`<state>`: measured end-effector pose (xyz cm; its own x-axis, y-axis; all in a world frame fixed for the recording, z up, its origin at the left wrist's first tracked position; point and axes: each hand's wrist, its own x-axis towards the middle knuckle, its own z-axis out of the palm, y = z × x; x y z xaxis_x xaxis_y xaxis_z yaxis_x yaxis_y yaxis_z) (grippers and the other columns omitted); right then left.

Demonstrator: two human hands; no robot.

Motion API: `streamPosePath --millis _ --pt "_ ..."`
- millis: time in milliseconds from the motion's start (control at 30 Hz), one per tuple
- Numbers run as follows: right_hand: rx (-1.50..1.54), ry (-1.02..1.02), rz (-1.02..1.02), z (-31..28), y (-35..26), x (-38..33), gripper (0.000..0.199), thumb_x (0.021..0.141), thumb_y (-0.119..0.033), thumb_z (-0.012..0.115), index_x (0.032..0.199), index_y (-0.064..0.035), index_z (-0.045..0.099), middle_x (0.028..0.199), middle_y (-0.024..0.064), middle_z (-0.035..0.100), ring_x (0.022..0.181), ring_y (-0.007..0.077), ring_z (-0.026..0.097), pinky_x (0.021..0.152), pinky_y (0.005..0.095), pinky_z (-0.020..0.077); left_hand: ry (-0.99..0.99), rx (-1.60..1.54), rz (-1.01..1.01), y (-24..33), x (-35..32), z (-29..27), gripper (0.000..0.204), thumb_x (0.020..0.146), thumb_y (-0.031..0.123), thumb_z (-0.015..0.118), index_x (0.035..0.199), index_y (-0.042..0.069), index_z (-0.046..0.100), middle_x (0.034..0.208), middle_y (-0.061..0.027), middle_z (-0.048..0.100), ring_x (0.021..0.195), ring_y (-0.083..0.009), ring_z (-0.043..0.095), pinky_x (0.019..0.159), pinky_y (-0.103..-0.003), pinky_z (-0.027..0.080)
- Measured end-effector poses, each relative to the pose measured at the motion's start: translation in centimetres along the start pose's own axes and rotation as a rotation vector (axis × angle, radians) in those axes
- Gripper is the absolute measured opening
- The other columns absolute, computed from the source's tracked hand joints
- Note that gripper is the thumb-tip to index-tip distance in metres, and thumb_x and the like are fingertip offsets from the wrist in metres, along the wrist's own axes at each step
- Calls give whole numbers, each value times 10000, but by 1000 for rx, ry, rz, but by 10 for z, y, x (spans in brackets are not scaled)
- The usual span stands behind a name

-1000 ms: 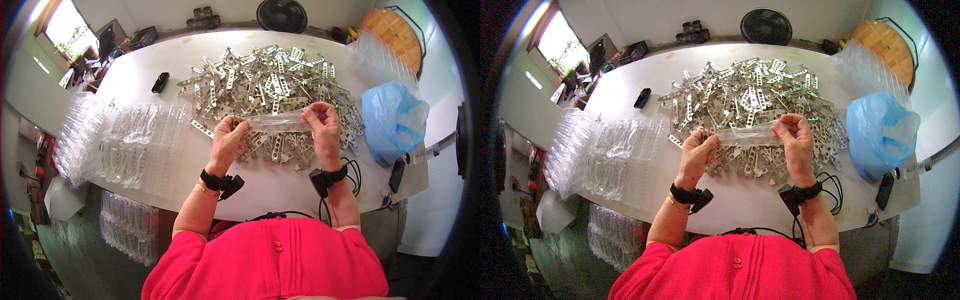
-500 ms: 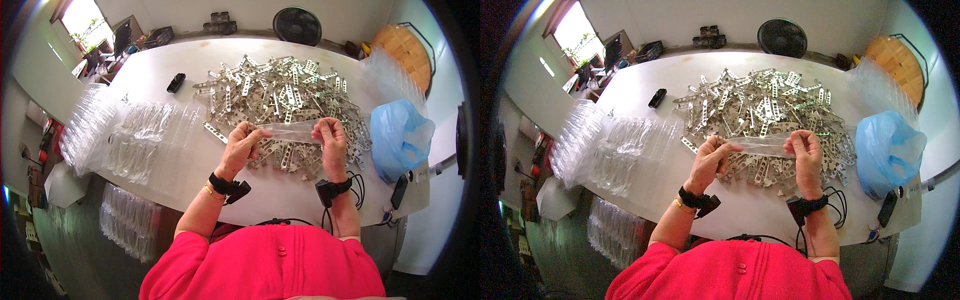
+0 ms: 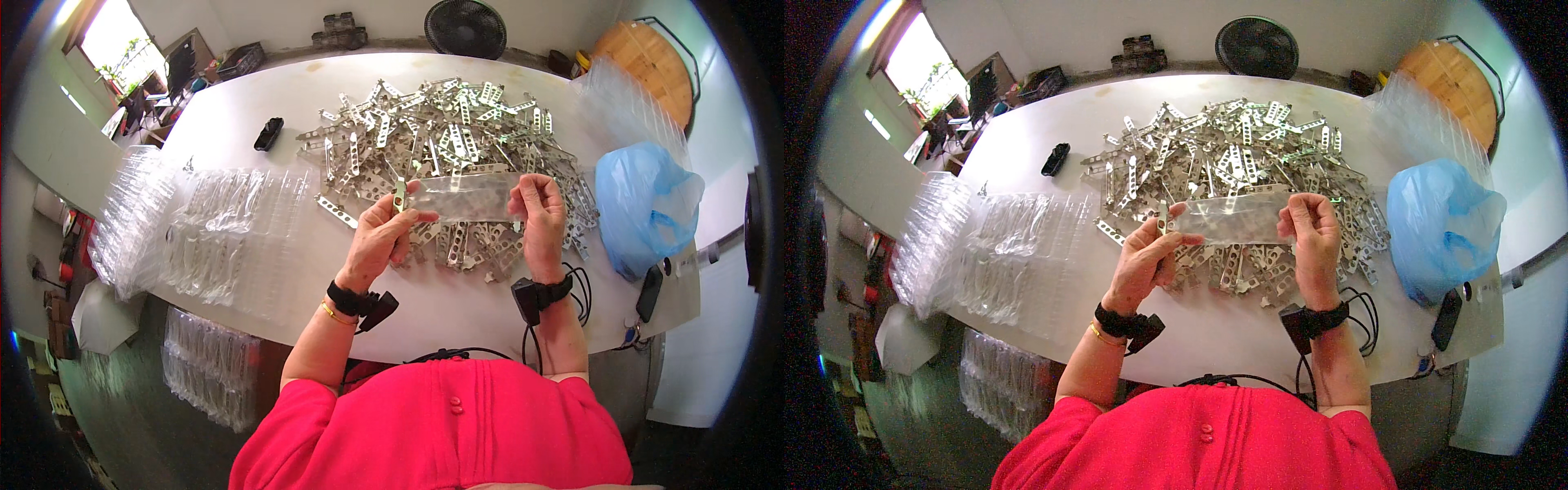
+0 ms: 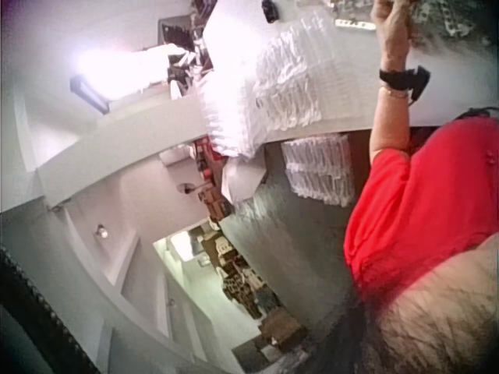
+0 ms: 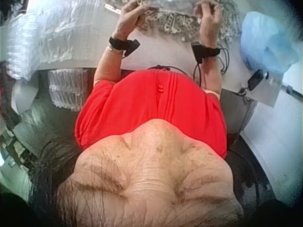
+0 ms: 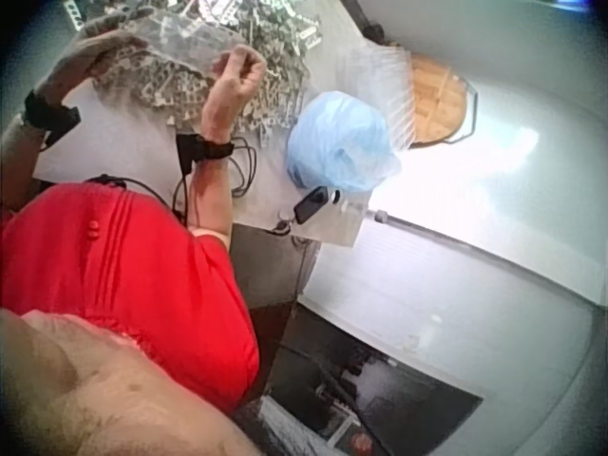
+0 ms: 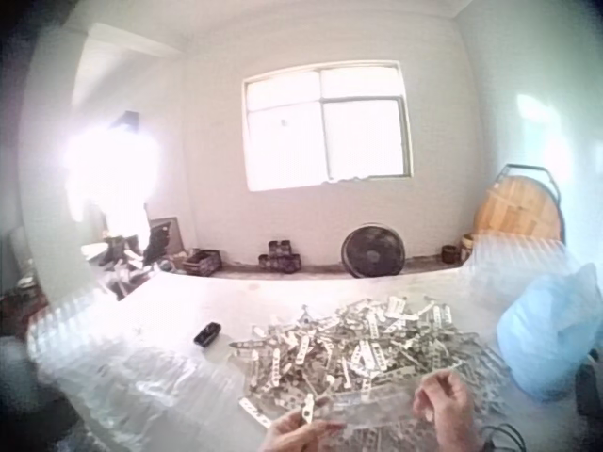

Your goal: Inspecting and sorting small metal strips and placing them into a plastic bag.

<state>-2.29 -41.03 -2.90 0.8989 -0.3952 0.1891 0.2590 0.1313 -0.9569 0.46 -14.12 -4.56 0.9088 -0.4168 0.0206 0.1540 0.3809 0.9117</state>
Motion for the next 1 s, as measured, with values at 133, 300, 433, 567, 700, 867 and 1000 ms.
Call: streamPosePath --millis 133,300,433,567,700,867,1000 --pt "115 -50 18 2 0 0 205 1003 -247 674 1089 -70 615 920 17 668 782 93 643 712 246 542 41 -70 41 -1 -1 3 442 1041 96 519 1473 25 458 1047 -175 752 427 -12 414 398 -181 337" --pt "253 -197 197 11 3 -9 189 1009 -221 663 1141 -99 605 955 9 661 841 100 645 786 270 534 42 -111 40 0 0 7 474 1045 84 499 1507 27 412 1103 -184 738 425 -14 418 396 -182 334" --pt "265 -301 205 21 7 -16 148 1000 -236 679 1065 -110 639 954 -1 663 863 100 633 828 273 522 0 -76 6 0 -3 15 487 1054 108 511 1523 50 394 1131 -184 729 435 -14 407 404 -187 337" --pt "268 -246 185 18 6 -14 113 1004 -217 669 1012 -105 653 892 -4 667 830 100 640 774 265 523 -28 -24 7 1 -8 17 433 1069 168 531 1480 73 435 1135 -131 716 475 -20 412 444 -192 354" --pt "327 -227 169 8 2 -6 102 1013 -199 653 988 -100 664 858 -1 671 787 103 643 737 261 531 -4 46 1 3 -11 12 323 1091 213 495 1375 60 489 1011 -61 678 485 -26 414 449 -201 357" --pt "370 -246 205 0 -3 -3 110 1020 -194 642 987 -93 667 849 2 668 774 99 642 730 260 538 -83 88 -68 4 -19 6 269 1108 253 451 1264 38 486 880 -22 600 487 -37 418 449 -205 354" --pt "355 -320 235 0 -5 -3 129 1025 -209 632 985 -89 659 856 10 656 771 106 637 720 257 530 -135 175 -105 8 -27 9 263 1109 240 441 1275 37 449 856 -40 603 478 -53 419 424 -207 319"
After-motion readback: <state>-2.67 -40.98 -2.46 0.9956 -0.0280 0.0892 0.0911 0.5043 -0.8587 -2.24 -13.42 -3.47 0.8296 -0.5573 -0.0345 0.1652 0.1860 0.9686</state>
